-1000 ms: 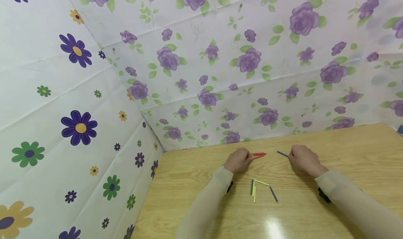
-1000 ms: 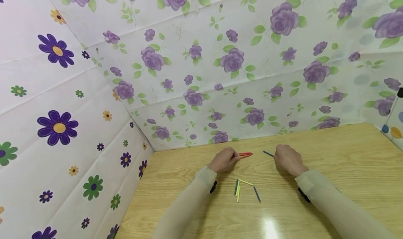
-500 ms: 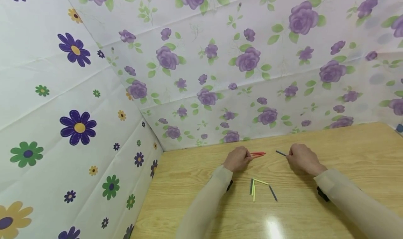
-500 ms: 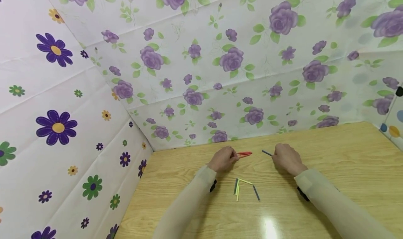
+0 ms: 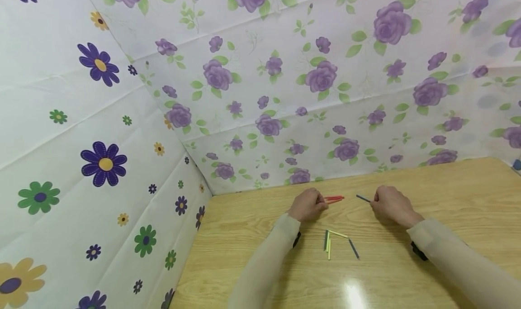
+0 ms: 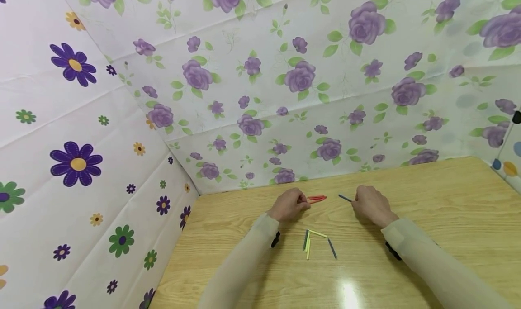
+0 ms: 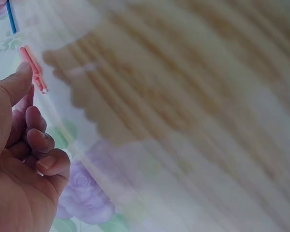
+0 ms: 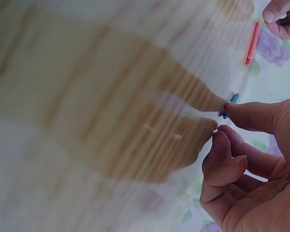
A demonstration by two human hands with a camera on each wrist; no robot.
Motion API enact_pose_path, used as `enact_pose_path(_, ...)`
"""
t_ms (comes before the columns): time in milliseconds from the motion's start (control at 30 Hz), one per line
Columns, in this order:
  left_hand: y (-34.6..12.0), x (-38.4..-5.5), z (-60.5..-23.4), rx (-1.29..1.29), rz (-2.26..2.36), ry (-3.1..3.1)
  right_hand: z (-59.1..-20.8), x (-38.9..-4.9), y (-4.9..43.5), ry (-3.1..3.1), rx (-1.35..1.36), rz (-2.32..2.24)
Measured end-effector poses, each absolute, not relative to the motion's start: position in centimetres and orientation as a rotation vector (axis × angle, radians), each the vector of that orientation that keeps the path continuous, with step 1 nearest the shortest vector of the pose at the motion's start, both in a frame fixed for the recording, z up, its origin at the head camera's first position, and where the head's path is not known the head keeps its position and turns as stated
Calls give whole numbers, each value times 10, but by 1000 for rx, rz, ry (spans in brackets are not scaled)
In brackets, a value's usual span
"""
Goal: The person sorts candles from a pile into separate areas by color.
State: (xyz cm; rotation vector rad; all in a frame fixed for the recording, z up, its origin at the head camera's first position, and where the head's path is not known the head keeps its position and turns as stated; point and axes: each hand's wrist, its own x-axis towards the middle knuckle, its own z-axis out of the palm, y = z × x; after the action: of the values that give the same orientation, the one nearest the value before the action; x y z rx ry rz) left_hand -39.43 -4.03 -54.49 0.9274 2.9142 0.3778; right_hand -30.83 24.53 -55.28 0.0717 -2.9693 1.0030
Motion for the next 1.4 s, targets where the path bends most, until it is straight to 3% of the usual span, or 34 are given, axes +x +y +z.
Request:
enact_pose_path(467,-57,-380,-524,1057,375,2870,-547,-298,247,-2980,47,1038)
enact_pose_path(1000,-72,-358,-529,1205,282,2782,-538,-280,232,-2922,169,1048)
enact_pose_path(1400,-79,-337,-531,1093,410,2750,-532,-262,211,-2881,276,1007)
